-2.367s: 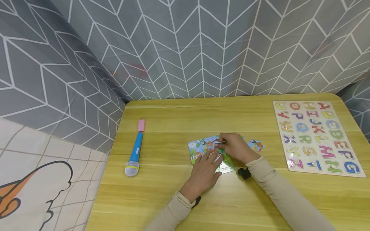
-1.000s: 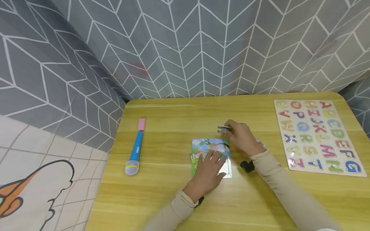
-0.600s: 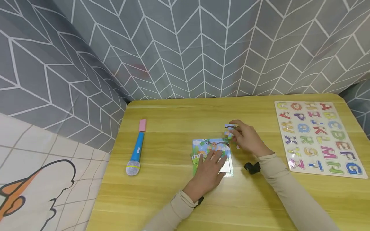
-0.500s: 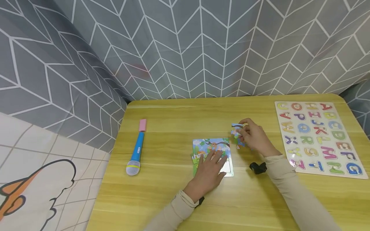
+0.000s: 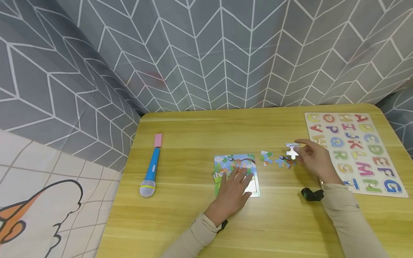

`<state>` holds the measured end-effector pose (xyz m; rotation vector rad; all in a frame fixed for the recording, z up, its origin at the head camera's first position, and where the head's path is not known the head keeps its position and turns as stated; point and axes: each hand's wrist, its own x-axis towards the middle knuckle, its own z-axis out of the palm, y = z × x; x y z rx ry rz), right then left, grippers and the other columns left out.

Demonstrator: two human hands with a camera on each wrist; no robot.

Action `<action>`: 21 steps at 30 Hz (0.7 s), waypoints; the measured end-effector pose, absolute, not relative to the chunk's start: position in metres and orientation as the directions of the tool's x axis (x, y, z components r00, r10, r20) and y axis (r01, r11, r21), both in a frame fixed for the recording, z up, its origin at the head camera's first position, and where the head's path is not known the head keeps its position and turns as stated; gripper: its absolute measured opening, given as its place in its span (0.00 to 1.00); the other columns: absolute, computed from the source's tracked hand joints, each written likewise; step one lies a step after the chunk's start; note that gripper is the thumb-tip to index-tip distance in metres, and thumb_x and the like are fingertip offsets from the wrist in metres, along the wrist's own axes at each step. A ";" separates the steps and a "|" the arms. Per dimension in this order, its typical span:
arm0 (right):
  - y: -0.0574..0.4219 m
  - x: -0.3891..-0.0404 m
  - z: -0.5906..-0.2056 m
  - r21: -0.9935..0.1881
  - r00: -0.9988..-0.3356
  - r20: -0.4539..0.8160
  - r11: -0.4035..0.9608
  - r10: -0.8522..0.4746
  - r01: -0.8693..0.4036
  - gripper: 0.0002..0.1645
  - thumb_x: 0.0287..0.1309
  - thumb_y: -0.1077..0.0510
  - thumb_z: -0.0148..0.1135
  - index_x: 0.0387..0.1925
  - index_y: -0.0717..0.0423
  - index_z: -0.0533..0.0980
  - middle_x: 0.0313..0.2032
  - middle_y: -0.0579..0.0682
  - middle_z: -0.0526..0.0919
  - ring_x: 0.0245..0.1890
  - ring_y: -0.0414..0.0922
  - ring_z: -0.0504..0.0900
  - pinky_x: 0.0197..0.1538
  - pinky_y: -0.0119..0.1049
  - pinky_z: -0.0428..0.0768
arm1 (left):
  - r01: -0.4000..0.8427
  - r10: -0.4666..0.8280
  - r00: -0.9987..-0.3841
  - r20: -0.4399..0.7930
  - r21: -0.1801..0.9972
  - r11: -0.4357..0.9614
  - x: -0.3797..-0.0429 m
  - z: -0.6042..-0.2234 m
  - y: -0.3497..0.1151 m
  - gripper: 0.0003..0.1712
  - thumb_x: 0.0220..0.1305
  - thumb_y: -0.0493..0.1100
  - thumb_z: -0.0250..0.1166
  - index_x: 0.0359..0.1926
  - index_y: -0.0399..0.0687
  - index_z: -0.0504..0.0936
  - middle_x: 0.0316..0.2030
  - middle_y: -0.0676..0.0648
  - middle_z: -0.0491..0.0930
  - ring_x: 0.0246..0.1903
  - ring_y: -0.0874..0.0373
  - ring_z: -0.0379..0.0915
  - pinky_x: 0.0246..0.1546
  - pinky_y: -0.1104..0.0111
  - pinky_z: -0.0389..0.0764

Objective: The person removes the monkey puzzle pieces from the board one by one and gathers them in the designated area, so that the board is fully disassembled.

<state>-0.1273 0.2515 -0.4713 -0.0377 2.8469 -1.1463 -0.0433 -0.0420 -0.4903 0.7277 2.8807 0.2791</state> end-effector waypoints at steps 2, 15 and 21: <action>0.257 -0.123 -0.474 -0.687 -0.996 -0.080 0.726 -0.031 0.033 0.27 0.74 0.48 0.54 0.63 0.64 0.71 0.35 0.61 0.88 0.27 0.40 0.83 0.29 0.29 0.74 | 0.449 0.480 -0.871 -0.107 0.226 0.864 -0.043 -0.491 -0.042 0.34 0.69 0.56 0.63 0.73 0.57 0.68 0.74 0.49 0.66 0.76 0.47 0.57 0.67 0.38 0.69; 0.277 -0.098 -0.488 -0.688 -0.992 -0.124 0.721 0.006 0.090 0.26 0.73 0.49 0.56 0.59 0.67 0.74 0.32 0.60 0.87 0.23 0.34 0.83 0.24 0.31 0.77 | 0.430 0.469 -0.874 -0.123 0.250 0.867 -0.043 -0.491 -0.041 0.34 0.70 0.56 0.63 0.73 0.56 0.67 0.74 0.50 0.65 0.76 0.46 0.56 0.68 0.37 0.67; 0.277 -0.095 -0.489 -0.686 -0.993 -0.117 0.723 -0.001 0.080 0.26 0.73 0.50 0.57 0.58 0.68 0.74 0.31 0.59 0.88 0.22 0.34 0.83 0.25 0.30 0.78 | 0.429 0.470 -0.874 -0.124 0.255 0.866 -0.043 -0.489 -0.041 0.34 0.70 0.55 0.63 0.73 0.56 0.67 0.75 0.50 0.65 0.76 0.46 0.56 0.68 0.37 0.67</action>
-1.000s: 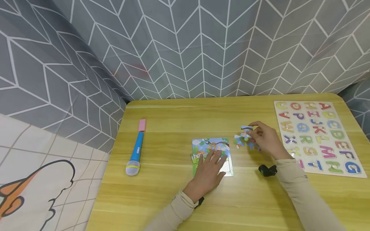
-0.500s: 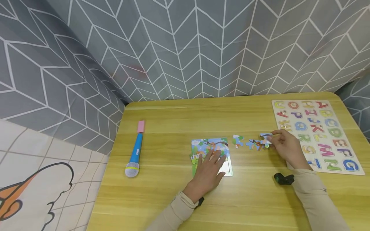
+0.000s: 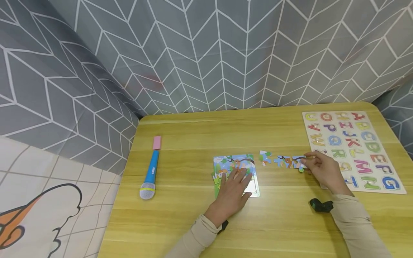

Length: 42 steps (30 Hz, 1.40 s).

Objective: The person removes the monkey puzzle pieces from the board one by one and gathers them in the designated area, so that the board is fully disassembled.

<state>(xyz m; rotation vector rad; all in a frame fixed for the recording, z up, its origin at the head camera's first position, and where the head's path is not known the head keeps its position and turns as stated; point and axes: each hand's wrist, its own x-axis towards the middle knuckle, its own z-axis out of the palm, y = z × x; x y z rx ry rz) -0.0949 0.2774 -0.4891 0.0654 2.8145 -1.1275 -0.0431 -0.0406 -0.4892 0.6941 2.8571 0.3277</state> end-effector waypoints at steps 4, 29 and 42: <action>0.277 -0.095 -0.490 -0.682 -0.994 -0.108 0.728 -0.007 0.069 0.26 0.73 0.50 0.57 0.58 0.68 0.74 0.29 0.57 0.88 0.22 0.32 0.83 0.25 0.30 0.77 | 0.430 0.472 -0.873 -0.122 0.263 0.864 -0.043 -0.489 -0.041 0.34 0.70 0.55 0.63 0.73 0.56 0.67 0.74 0.49 0.65 0.76 0.46 0.56 0.67 0.36 0.68; 0.251 -0.107 -0.490 -0.509 -0.968 0.067 0.826 -0.241 -0.241 0.31 0.49 0.55 0.78 0.52 0.69 0.79 0.54 0.71 0.77 0.55 0.70 0.73 0.57 0.66 0.70 | 0.426 0.470 -0.873 -0.134 0.264 0.866 -0.044 -0.486 -0.042 0.34 0.70 0.55 0.62 0.73 0.56 0.67 0.75 0.49 0.65 0.76 0.46 0.56 0.67 0.36 0.68; 0.232 -0.122 -0.490 -0.516 -0.939 0.046 0.797 -0.340 -0.314 0.21 0.60 0.57 0.70 0.51 0.66 0.80 0.59 0.73 0.74 0.60 0.72 0.71 0.63 0.69 0.67 | 0.428 0.471 -0.871 -0.138 0.258 0.866 -0.044 -0.487 -0.041 0.34 0.71 0.56 0.62 0.74 0.56 0.67 0.75 0.49 0.65 0.76 0.47 0.57 0.68 0.37 0.68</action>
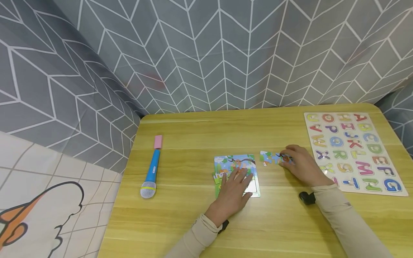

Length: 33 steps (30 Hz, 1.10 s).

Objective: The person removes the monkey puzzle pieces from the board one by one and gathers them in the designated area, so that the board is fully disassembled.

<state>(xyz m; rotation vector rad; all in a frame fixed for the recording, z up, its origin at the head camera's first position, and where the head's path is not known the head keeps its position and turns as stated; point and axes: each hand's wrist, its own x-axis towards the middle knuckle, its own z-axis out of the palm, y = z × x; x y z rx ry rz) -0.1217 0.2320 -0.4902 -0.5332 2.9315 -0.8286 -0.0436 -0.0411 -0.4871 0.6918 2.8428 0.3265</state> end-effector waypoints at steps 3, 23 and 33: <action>0.228 -0.124 -0.490 -0.502 -0.936 0.035 0.804 -0.350 -0.319 0.21 0.61 0.57 0.69 0.52 0.66 0.80 0.59 0.72 0.74 0.60 0.71 0.71 0.64 0.68 0.67 | 0.429 0.473 -0.870 -0.136 0.263 0.864 -0.043 -0.487 -0.041 0.34 0.70 0.56 0.62 0.73 0.56 0.67 0.75 0.49 0.65 0.76 0.46 0.57 0.68 0.37 0.68; 0.265 -0.122 -0.477 -0.497 -0.948 -0.147 0.850 -0.282 -0.176 0.33 0.51 0.53 0.78 0.54 0.67 0.78 0.46 0.67 0.77 0.44 0.60 0.78 0.44 0.54 0.78 | 0.417 0.466 -0.872 -0.149 0.270 0.868 -0.044 -0.486 -0.041 0.34 0.71 0.56 0.61 0.74 0.57 0.66 0.75 0.50 0.64 0.77 0.46 0.55 0.69 0.36 0.65; 0.281 -0.117 -0.477 -0.470 -0.953 -0.122 0.862 -0.279 -0.192 0.24 0.52 0.58 0.76 0.50 0.64 0.80 0.43 0.66 0.77 0.41 0.58 0.77 0.38 0.44 0.76 | 0.414 0.464 -0.874 -0.143 0.280 0.866 -0.044 -0.484 -0.040 0.33 0.71 0.57 0.61 0.73 0.57 0.68 0.75 0.49 0.64 0.77 0.46 0.56 0.70 0.37 0.63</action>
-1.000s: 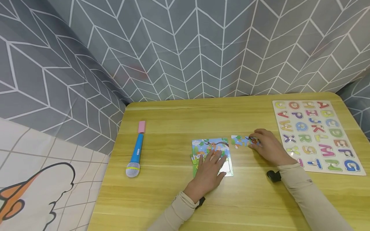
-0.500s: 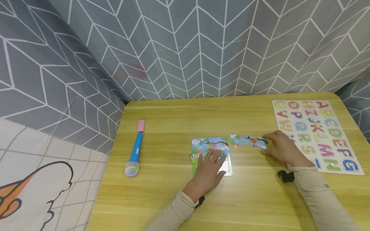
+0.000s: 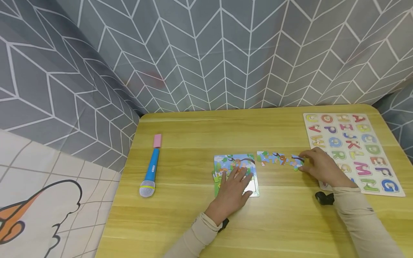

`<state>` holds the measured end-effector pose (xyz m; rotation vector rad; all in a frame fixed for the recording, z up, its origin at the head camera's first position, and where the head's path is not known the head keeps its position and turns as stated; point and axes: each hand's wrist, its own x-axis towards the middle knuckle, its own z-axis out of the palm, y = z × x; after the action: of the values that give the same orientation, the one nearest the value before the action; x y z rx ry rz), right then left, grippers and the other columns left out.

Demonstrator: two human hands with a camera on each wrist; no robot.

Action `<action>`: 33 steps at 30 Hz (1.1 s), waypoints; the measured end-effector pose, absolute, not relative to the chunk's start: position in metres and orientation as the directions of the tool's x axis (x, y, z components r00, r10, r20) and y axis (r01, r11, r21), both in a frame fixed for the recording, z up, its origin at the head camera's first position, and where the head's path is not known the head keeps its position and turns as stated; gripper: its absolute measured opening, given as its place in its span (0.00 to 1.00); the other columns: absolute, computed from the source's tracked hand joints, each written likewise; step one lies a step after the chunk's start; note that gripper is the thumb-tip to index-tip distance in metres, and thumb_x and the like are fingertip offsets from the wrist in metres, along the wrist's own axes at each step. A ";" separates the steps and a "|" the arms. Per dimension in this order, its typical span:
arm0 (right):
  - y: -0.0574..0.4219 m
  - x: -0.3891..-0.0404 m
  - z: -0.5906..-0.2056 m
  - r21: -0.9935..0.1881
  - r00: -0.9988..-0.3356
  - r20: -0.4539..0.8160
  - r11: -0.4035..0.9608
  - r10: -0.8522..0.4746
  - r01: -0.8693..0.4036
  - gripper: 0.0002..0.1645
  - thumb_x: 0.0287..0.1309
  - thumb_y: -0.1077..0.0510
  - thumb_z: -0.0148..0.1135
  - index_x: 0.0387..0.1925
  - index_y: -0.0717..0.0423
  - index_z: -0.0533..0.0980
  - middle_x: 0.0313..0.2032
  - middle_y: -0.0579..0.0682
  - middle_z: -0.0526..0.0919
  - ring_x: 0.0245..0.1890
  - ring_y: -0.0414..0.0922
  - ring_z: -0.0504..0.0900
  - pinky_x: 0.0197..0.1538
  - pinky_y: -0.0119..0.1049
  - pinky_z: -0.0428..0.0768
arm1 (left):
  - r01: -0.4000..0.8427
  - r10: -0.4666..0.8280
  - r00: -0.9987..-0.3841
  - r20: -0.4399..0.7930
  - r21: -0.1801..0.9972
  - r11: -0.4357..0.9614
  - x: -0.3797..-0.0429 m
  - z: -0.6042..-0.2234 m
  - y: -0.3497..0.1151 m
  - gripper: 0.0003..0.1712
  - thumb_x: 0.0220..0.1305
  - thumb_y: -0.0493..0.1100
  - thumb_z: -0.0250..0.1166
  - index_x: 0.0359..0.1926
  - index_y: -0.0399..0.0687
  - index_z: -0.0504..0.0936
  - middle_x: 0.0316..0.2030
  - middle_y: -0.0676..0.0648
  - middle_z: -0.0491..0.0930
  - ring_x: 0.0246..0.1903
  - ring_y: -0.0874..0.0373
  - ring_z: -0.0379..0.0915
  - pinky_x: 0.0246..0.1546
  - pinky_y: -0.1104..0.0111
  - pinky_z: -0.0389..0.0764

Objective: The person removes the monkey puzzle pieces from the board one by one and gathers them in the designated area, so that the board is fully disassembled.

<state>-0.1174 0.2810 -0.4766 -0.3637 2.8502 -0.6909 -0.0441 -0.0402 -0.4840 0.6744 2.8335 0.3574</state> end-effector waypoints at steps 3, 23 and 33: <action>0.282 -0.116 -0.477 -0.475 -0.953 -0.117 0.859 -0.278 -0.192 0.24 0.52 0.60 0.75 0.50 0.63 0.80 0.42 0.65 0.77 0.40 0.56 0.76 0.37 0.41 0.73 | 0.422 0.471 -0.872 -0.133 0.282 0.862 -0.044 -0.484 -0.040 0.33 0.71 0.57 0.61 0.73 0.58 0.68 0.76 0.49 0.64 0.77 0.46 0.55 0.70 0.36 0.63; 0.215 -0.103 -0.467 -0.580 -0.940 0.158 0.742 -0.303 -0.336 0.15 0.58 0.64 0.70 0.47 0.63 0.82 0.47 0.59 0.83 0.41 0.56 0.82 0.41 0.50 0.81 | 0.198 0.280 -0.957 -0.078 0.527 0.826 -0.054 -0.487 -0.101 0.32 0.69 0.48 0.65 0.71 0.49 0.71 0.74 0.41 0.65 0.74 0.40 0.59 0.74 0.41 0.61; 0.149 -0.088 -0.491 -0.663 -0.918 0.049 0.675 -0.394 -0.325 0.15 0.60 0.57 0.71 0.48 0.57 0.82 0.47 0.50 0.84 0.45 0.49 0.81 0.49 0.49 0.81 | 0.177 0.227 -0.974 -0.020 0.561 0.808 -0.057 -0.492 -0.120 0.28 0.65 0.42 0.69 0.65 0.42 0.77 0.63 0.41 0.76 0.64 0.43 0.72 0.64 0.48 0.75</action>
<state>-0.0882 0.1493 -0.4907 -0.5995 2.7841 -1.0727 -0.0566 -0.1195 -0.4922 0.3246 2.9055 0.8891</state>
